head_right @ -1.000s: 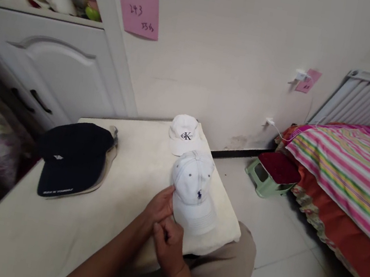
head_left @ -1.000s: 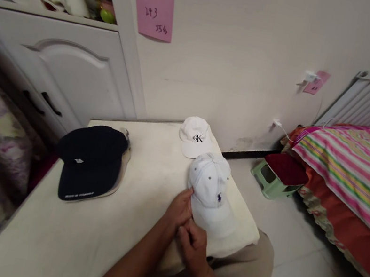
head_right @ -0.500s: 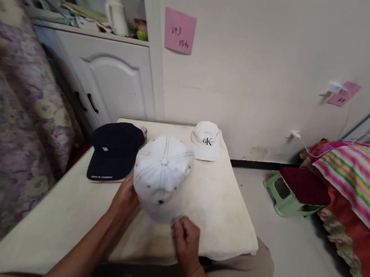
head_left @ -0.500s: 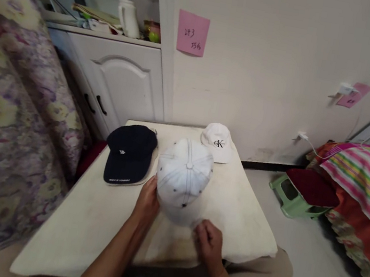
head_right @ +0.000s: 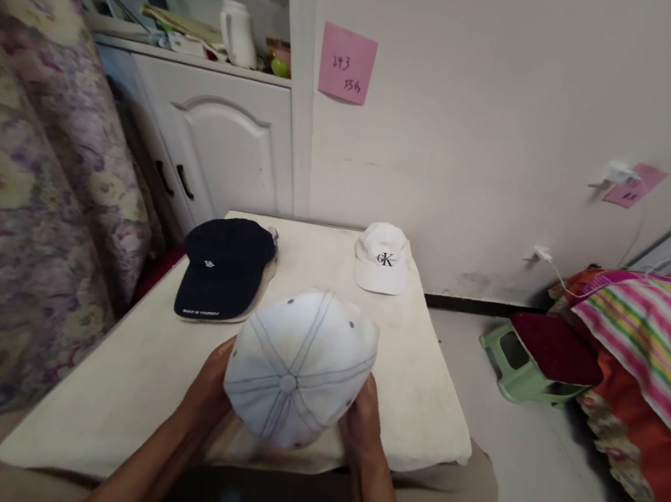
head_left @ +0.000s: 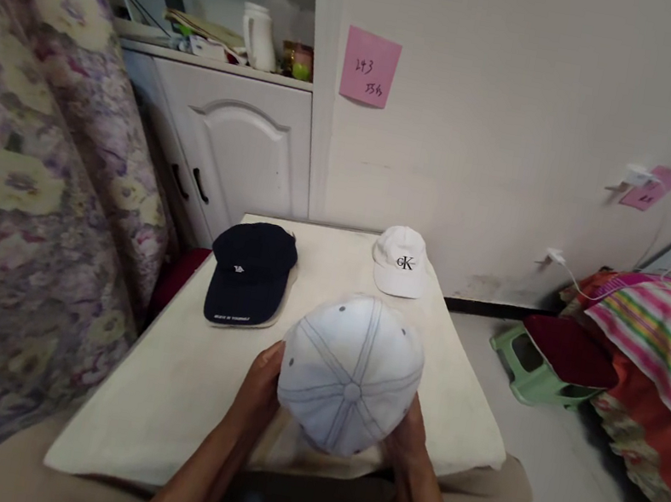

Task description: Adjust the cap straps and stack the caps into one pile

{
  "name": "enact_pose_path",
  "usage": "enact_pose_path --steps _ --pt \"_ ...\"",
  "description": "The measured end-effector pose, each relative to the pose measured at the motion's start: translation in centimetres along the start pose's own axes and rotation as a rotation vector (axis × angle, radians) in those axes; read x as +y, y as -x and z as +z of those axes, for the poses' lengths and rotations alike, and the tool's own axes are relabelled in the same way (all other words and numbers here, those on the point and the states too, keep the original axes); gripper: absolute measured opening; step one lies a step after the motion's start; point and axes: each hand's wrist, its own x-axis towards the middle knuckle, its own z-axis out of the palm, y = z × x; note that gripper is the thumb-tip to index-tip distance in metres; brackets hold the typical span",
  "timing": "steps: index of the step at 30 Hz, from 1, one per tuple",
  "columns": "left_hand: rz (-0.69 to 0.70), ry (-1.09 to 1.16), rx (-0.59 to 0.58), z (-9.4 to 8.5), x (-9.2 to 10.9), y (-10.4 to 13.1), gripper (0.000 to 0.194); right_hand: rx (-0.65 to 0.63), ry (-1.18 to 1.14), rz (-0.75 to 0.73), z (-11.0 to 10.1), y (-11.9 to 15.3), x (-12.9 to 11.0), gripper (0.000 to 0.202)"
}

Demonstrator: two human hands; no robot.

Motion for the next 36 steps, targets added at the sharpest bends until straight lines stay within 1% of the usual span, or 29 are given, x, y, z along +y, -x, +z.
enact_pose_path --steps 5,8,12,15,18,20,22,24,26,30,33,36 --pt "-0.002 0.036 0.045 -0.4 -0.1 0.0 0.031 -0.040 0.025 -0.027 0.3 0.3 0.2 0.044" --pt "-0.027 0.083 0.042 -0.3 0.1 0.1 0.034 -0.074 0.063 -0.048 0.6 0.3 -0.7 0.047" --pt "-0.046 0.169 0.065 -0.1 0.5 0.1 0.043 -0.133 -0.053 0.001 2.1 0.0 -2.2 0.050" --pt "-0.038 0.185 0.086 -0.1 0.7 0.2 0.045 -0.097 -0.116 0.009 3.2 -0.2 -2.8 0.044" --pt "-0.009 0.170 0.078 -0.3 1.0 0.3 0.034 -0.013 -0.049 -0.017 3.6 -0.2 -3.3 0.032" --pt "0.004 0.166 0.060 -0.3 1.4 0.4 0.028 0.004 0.046 -0.044 3.6 0.0 -4.0 0.027" --pt "0.005 0.166 0.036 -0.1 2.2 0.6 0.027 -0.013 0.132 -0.071 3.8 0.1 -4.9 0.024" --pt "0.002 0.187 0.014 0.2 3.3 0.7 0.031 -0.026 0.184 -0.078 3.9 0.2 -5.9 0.025" --pt "0.003 0.227 -0.015 0.4 4.4 0.9 0.034 -0.028 0.183 -0.068 4.0 0.0 -6.5 0.031" --pt "0.003 0.304 -0.103 0.5 6.0 1.0 0.036 -0.015 0.100 -0.061 3.0 -0.4 -6.3 0.032" --pt "-0.027 0.323 -0.175 0.0 6.2 1.0 0.036 -0.045 0.065 -0.056 1.7 -0.4 -5.7 0.037" --pt "-0.055 0.326 -0.249 -0.4 6.1 1.4 0.036 -0.096 0.059 -0.027 0.7 0.1 -5.8 0.041"
